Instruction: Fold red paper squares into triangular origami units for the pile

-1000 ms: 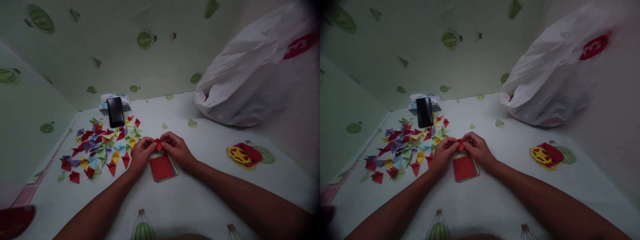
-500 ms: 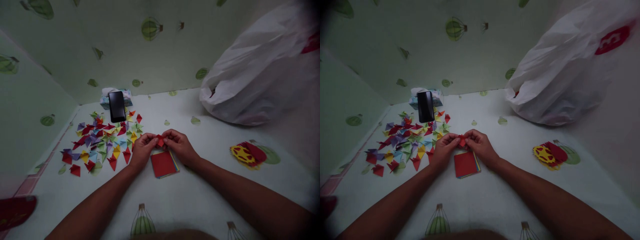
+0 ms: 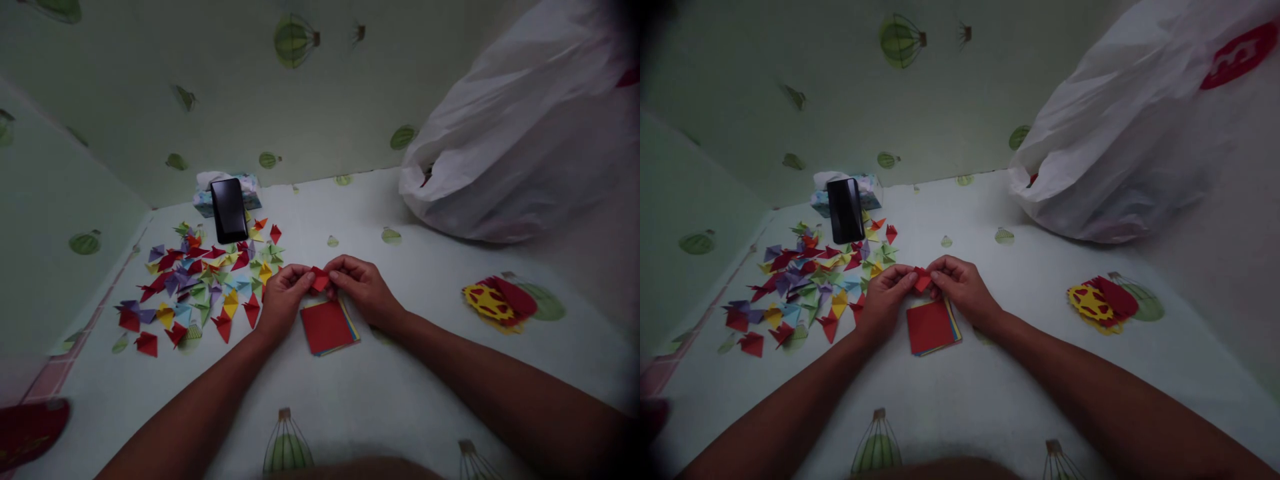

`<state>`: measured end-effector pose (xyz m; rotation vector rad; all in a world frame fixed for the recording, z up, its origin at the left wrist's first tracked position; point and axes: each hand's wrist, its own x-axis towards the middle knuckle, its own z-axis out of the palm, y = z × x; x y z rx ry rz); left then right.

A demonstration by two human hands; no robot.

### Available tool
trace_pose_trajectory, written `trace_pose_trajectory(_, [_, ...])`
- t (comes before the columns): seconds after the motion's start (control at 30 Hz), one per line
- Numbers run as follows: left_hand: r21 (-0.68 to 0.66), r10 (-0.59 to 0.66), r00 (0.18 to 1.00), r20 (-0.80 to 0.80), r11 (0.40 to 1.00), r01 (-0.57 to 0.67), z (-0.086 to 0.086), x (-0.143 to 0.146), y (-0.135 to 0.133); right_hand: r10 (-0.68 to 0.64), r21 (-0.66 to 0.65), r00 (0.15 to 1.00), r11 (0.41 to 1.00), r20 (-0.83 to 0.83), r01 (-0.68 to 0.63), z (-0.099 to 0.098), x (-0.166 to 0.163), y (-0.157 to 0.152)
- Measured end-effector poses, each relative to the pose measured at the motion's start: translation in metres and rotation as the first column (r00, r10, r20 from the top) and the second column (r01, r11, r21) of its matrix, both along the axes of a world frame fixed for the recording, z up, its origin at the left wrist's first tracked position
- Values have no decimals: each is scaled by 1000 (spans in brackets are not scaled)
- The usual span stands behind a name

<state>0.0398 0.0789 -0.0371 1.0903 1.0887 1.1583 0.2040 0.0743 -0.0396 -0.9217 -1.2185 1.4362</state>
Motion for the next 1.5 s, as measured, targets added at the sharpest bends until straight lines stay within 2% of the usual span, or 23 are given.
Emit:
trace_pose_trajectory(0.17, [-27, -6, 1000, 24, 1000, 6, 2, 1, -1, -37, -42, 999, 998, 8, 37, 1, -3, -2])
trace_pose_trajectory(0.3, [-56, -20, 1000, 12, 998, 20, 3, 2, -2, 23, -15, 997, 1000, 69, -22, 0, 3, -1])
trace_pose_trajectory(0.37, [-70, -16, 1000, 15, 997, 17, 3, 2, -2, 11, 79, 994, 997, 112, -20, 0, 8, 0])
trace_pose_trajectory(0.43, [-80, -11, 1000, 25, 997, 13, 1, 1, -1, -73, 248, 976, 969, 206, 20, -1, 13, 1])
trace_pose_trajectory(0.53, [-86, -18, 999, 50, 996, 23, -1, 0, 0, -199, 533, 910, 846, 363, -28, 0, 17, 2])
trace_pose_trajectory(0.6, [-93, -22, 997, 70, 995, 29, -3, 0, 1, -212, 599, 895, 797, 392, -74, 1, 18, 4])
trace_pose_trajectory(0.93, [-121, -96, 993, 62, 987, 103, -7, -5, 5, -136, 552, 900, 823, 415, -131, -4, 18, 8])
trace_pose_trajectory(1.07, [-122, -125, 989, 82, 983, 135, -7, -6, 5, -137, 557, 906, 822, 401, -122, -4, 18, 8])
trace_pose_trajectory(1.27, [-134, -162, 971, 175, 973, 187, -11, -8, 7, -132, 510, 910, 854, 393, -96, -2, 19, 7])
trace_pose_trajectory(1.5, [-144, -181, 960, 212, 966, 214, -13, -8, 8, -142, 489, 916, 870, 375, -66, -2, 18, 7])
